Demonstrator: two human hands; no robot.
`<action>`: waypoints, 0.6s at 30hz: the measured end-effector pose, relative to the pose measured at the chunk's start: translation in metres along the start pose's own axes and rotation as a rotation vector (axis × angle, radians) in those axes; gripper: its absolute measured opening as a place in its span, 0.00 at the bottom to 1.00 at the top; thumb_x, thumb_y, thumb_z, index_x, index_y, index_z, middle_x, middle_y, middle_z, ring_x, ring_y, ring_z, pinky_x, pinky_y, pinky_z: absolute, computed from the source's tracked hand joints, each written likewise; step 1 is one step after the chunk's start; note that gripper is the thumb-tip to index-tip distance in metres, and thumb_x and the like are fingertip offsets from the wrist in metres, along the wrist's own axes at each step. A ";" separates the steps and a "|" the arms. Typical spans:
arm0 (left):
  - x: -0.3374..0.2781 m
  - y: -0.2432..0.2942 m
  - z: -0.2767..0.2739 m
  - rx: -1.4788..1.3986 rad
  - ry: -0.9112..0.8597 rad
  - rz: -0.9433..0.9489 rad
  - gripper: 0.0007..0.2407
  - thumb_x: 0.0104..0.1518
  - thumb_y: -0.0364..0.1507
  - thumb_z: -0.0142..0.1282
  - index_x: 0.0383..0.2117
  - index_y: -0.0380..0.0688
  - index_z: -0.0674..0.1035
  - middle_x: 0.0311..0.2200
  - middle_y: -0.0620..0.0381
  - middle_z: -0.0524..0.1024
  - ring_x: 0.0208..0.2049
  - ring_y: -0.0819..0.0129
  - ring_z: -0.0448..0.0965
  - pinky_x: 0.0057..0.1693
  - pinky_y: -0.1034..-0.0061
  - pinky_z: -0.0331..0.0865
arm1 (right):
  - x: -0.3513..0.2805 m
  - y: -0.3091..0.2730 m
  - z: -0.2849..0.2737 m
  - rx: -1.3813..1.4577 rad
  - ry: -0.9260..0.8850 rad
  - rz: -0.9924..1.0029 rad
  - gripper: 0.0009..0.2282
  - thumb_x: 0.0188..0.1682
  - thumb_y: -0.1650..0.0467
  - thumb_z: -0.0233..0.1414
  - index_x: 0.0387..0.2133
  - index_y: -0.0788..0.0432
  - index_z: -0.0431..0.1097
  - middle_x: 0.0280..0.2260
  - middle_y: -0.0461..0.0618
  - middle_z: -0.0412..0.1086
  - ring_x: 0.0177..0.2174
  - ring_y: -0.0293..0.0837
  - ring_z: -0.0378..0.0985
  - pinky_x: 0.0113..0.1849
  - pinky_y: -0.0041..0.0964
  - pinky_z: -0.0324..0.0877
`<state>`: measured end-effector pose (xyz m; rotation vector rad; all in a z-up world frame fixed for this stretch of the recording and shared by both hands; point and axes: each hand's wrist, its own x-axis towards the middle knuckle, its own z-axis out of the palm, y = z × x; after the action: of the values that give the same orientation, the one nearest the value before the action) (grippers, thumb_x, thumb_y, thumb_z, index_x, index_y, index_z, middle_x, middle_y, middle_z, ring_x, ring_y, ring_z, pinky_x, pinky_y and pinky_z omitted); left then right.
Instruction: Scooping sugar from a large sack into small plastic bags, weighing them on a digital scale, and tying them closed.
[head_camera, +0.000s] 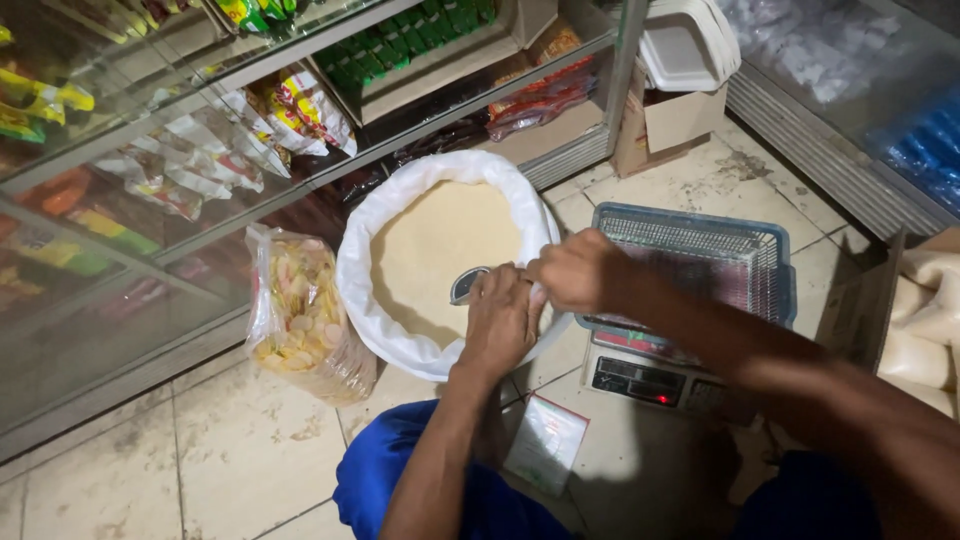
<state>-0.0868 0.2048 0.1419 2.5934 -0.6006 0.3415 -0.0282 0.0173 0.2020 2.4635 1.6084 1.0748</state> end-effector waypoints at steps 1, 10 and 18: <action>0.000 0.002 -0.002 0.059 -0.005 0.015 0.20 0.71 0.45 0.31 0.45 0.45 0.75 0.45 0.53 0.69 0.59 0.48 0.66 0.64 0.39 0.56 | 0.009 0.005 -0.012 0.265 -0.221 0.151 0.04 0.43 0.66 0.55 0.22 0.50 0.71 0.18 0.43 0.64 0.20 0.45 0.72 0.31 0.46 0.70; 0.001 0.004 -0.009 0.167 -0.079 0.033 0.20 0.70 0.45 0.31 0.42 0.43 0.74 0.45 0.52 0.69 0.62 0.48 0.65 0.65 0.36 0.53 | 0.006 0.027 -0.034 0.946 -0.244 0.194 0.04 0.44 0.74 0.53 0.23 0.62 0.74 0.24 0.52 0.68 0.26 0.42 0.69 0.31 0.39 0.68; -0.007 -0.006 -0.015 -0.450 0.039 0.053 0.10 0.68 0.36 0.48 0.37 0.42 0.78 0.45 0.51 0.74 0.62 0.37 0.64 0.65 0.37 0.56 | -0.001 0.026 -0.023 1.419 -0.705 1.022 0.12 0.47 0.71 0.50 0.38 0.63 0.80 0.16 0.51 0.67 0.13 0.40 0.68 0.18 0.32 0.64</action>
<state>-0.0920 0.2196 0.1500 2.1390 -0.6492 0.2399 -0.0200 -0.0040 0.2282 3.7125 0.7679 -1.6219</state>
